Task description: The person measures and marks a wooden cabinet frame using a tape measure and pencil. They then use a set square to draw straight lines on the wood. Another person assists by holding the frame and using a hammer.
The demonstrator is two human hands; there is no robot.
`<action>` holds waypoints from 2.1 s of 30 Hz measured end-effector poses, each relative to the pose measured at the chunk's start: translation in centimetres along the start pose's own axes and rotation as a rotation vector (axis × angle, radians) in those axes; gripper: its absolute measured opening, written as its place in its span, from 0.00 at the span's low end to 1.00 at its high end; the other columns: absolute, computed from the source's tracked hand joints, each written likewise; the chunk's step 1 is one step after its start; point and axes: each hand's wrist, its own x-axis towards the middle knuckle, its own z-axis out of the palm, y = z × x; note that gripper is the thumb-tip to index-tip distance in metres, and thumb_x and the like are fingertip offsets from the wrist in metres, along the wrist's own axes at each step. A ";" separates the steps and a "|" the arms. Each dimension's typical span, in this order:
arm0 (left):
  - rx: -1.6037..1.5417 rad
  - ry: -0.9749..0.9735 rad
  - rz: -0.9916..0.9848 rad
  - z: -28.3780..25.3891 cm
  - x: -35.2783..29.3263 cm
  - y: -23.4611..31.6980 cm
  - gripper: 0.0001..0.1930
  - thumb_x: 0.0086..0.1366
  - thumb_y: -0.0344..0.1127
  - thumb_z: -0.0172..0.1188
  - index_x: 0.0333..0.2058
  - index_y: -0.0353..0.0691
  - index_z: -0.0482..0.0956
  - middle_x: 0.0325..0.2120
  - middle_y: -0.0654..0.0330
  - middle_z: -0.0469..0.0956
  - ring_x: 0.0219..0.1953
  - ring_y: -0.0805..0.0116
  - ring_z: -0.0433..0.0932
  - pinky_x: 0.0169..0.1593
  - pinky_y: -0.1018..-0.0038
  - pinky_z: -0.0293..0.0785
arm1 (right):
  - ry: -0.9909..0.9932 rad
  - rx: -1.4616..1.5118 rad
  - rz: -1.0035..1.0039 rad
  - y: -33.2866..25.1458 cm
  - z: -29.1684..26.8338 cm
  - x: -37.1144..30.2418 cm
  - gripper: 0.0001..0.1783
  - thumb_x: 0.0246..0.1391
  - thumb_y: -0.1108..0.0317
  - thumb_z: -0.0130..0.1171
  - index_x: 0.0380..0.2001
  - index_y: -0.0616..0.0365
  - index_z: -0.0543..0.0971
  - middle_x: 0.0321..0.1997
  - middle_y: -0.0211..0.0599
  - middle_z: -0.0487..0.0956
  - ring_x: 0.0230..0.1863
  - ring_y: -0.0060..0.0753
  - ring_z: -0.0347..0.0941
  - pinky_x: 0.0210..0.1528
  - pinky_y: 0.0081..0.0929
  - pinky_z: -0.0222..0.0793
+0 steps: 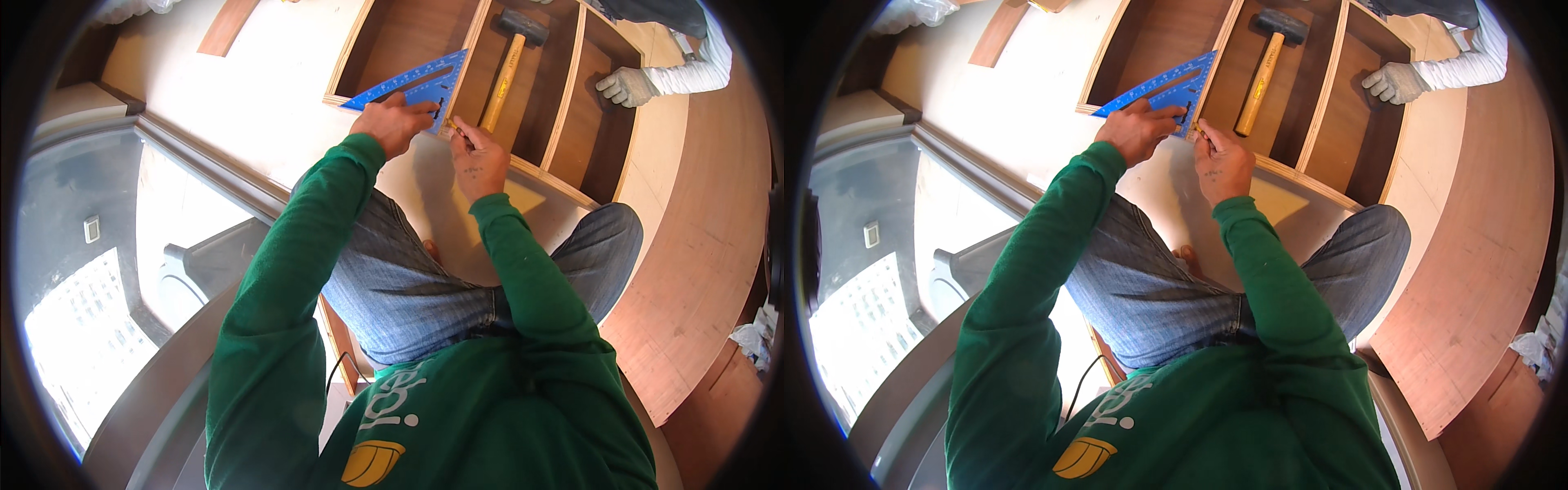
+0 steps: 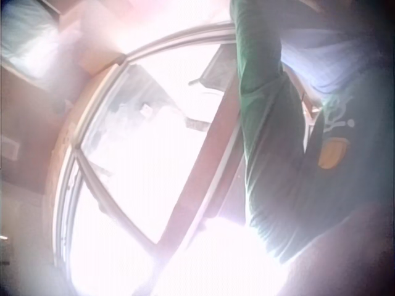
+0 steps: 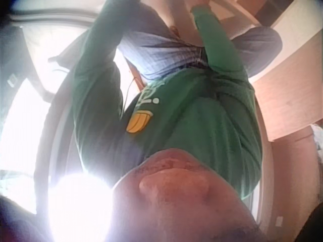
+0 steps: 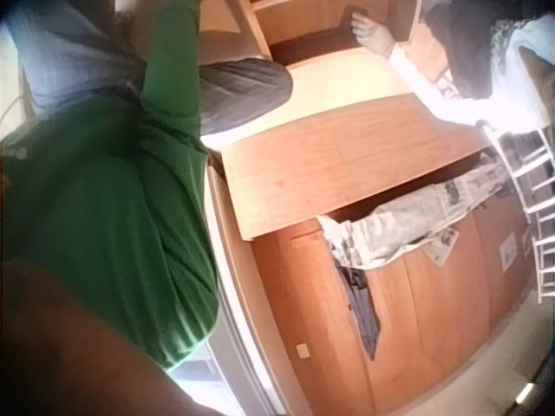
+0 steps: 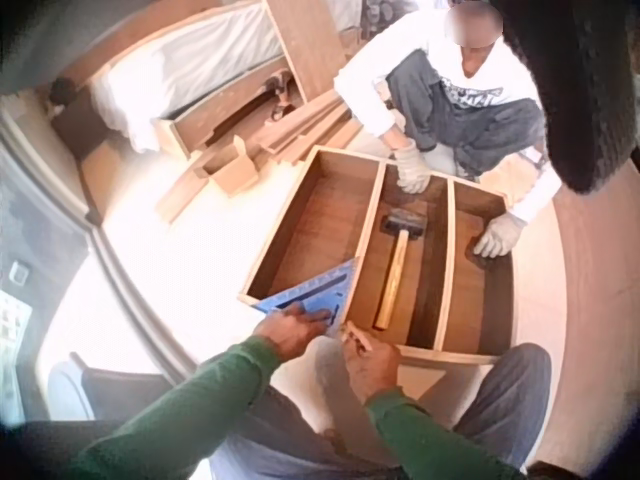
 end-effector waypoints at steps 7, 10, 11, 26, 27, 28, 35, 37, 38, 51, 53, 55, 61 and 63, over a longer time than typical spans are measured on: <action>-0.002 -0.006 -0.014 -0.2 0.1 0.1 0.16 0.59 0.27 0.63 0.44 0.55 0.85 0.61 0.82 0.75 0.53 0.61 0.79 0.45 0.62 0.87 | -0.020 -0.052 -0.061 0.7 0.4 0.5 0.12 0.58 0.72 0.66 0.46 0.60 0.87 0.36 0.46 0.84 0.32 0.42 0.83 0.39 0.32 0.78; 0.000 -0.025 -0.031 -0.3 0.2 0.1 0.16 0.59 0.27 0.63 0.45 0.55 0.85 0.61 0.82 0.75 0.52 0.61 0.79 0.45 0.62 0.87 | -0.027 -0.067 -0.089 0.8 0.4 0.7 0.12 0.57 0.72 0.66 0.45 0.59 0.87 0.35 0.47 0.84 0.33 0.45 0.83 0.39 0.35 0.78; 0.001 -0.028 -0.030 -0.4 0.2 0.2 0.16 0.59 0.27 0.63 0.45 0.54 0.85 0.61 0.82 0.75 0.52 0.61 0.79 0.45 0.62 0.86 | -0.028 -0.071 -0.103 0.8 0.5 0.8 0.12 0.57 0.72 0.65 0.44 0.59 0.87 0.35 0.47 0.84 0.33 0.47 0.83 0.39 0.36 0.78; -0.007 -0.014 -0.029 -0.5 0.2 0.3 0.16 0.60 0.27 0.63 0.44 0.54 0.85 0.61 0.83 0.75 0.53 0.61 0.78 0.45 0.62 0.86 | -0.022 -0.177 -0.202 -0.5 -0.7 1.9 0.13 0.58 0.72 0.66 0.46 0.60 0.87 0.35 0.45 0.85 0.33 0.35 0.84 0.40 0.28 0.79; -0.007 -0.010 -0.026 -0.5 0.2 0.2 0.15 0.60 0.27 0.63 0.44 0.54 0.85 0.61 0.83 0.75 0.52 0.61 0.79 0.45 0.62 0.86 | -0.032 -0.158 -0.198 -0.2 -0.6 2.0 0.14 0.58 0.73 0.66 0.47 0.60 0.87 0.35 0.44 0.85 0.33 0.34 0.84 0.41 0.27 0.79; -0.008 -0.009 -0.028 -0.5 0.1 0.2 0.15 0.59 0.27 0.63 0.44 0.54 0.85 0.61 0.83 0.75 0.52 0.61 0.79 0.44 0.62 0.86 | -0.039 -0.156 -0.193 -0.2 -0.5 2.0 0.14 0.57 0.73 0.66 0.47 0.60 0.87 0.36 0.45 0.85 0.34 0.39 0.84 0.41 0.31 0.79; -0.007 -0.002 -0.030 -0.5 0.0 0.1 0.16 0.59 0.26 0.63 0.44 0.53 0.85 0.61 0.83 0.75 0.52 0.61 0.79 0.44 0.61 0.86 | -0.063 -0.147 -0.202 -0.1 0.1 1.5 0.14 0.55 0.73 0.65 0.45 0.59 0.87 0.38 0.47 0.85 0.36 0.50 0.83 0.42 0.38 0.79; -0.010 -0.007 -0.041 -0.5 0.0 0.2 0.16 0.59 0.26 0.63 0.44 0.53 0.85 0.61 0.83 0.75 0.53 0.61 0.79 0.44 0.62 0.86 | -0.109 -0.162 -0.178 -0.6 -0.1 1.0 0.13 0.55 0.73 0.65 0.45 0.59 0.87 0.37 0.47 0.85 0.36 0.50 0.83 0.42 0.38 0.79; -0.020 -0.010 -0.040 -0.5 0.0 0.3 0.16 0.59 0.26 0.63 0.45 0.53 0.85 0.61 0.83 0.75 0.53 0.61 0.79 0.45 0.62 0.86 | -0.145 -0.180 -0.159 -0.9 -0.2 0.6 0.13 0.55 0.73 0.65 0.44 0.59 0.87 0.36 0.47 0.85 0.36 0.50 0.83 0.41 0.38 0.79; -0.004 -0.016 -0.029 -0.7 0.0 0.2 0.15 0.61 0.27 0.62 0.45 0.53 0.85 0.61 0.82 0.75 0.52 0.61 0.79 0.47 0.63 0.85 | -0.063 -0.145 -0.170 0.0 0.5 1.6 0.13 0.55 0.71 0.65 0.44 0.59 0.87 0.36 0.48 0.85 0.35 0.50 0.83 0.41 0.38 0.79; -0.011 -0.009 -0.032 -0.6 -0.1 0.2 0.15 0.61 0.27 0.63 0.44 0.53 0.85 0.61 0.82 0.75 0.52 0.61 0.79 0.47 0.63 0.85 | -0.122 -0.165 -0.150 -0.3 0.7 1.2 0.13 0.55 0.71 0.66 0.44 0.60 0.87 0.36 0.48 0.85 0.35 0.50 0.83 0.41 0.38 0.79; -0.027 -0.003 -0.041 -0.6 0.0 0.1 0.15 0.61 0.27 0.63 0.44 0.53 0.86 0.61 0.83 0.75 0.52 0.61 0.79 0.47 0.62 0.85 | -0.134 -0.169 -0.155 -0.8 0.6 0.6 0.13 0.55 0.72 0.66 0.44 0.60 0.87 0.36 0.48 0.85 0.35 0.49 0.83 0.41 0.38 0.79; -0.042 0.012 -0.039 -0.4 -0.5 0.0 0.16 0.60 0.27 0.63 0.45 0.55 0.85 0.61 0.83 0.75 0.53 0.60 0.79 0.47 0.61 0.85 | -0.005 -0.087 -0.086 -2.0 -0.5 0.0 0.13 0.56 0.72 0.65 0.44 0.59 0.87 0.37 0.48 0.85 0.35 0.48 0.84 0.42 0.38 0.80; -0.015 -0.016 -0.040 -0.6 -0.3 0.1 0.16 0.60 0.28 0.63 0.46 0.55 0.85 0.62 0.83 0.74 0.53 0.60 0.79 0.47 0.61 0.85 | -0.010 -0.096 -0.107 -0.9 -0.3 0.9 0.13 0.57 0.71 0.65 0.45 0.59 0.87 0.38 0.49 0.85 0.36 0.47 0.84 0.43 0.38 0.80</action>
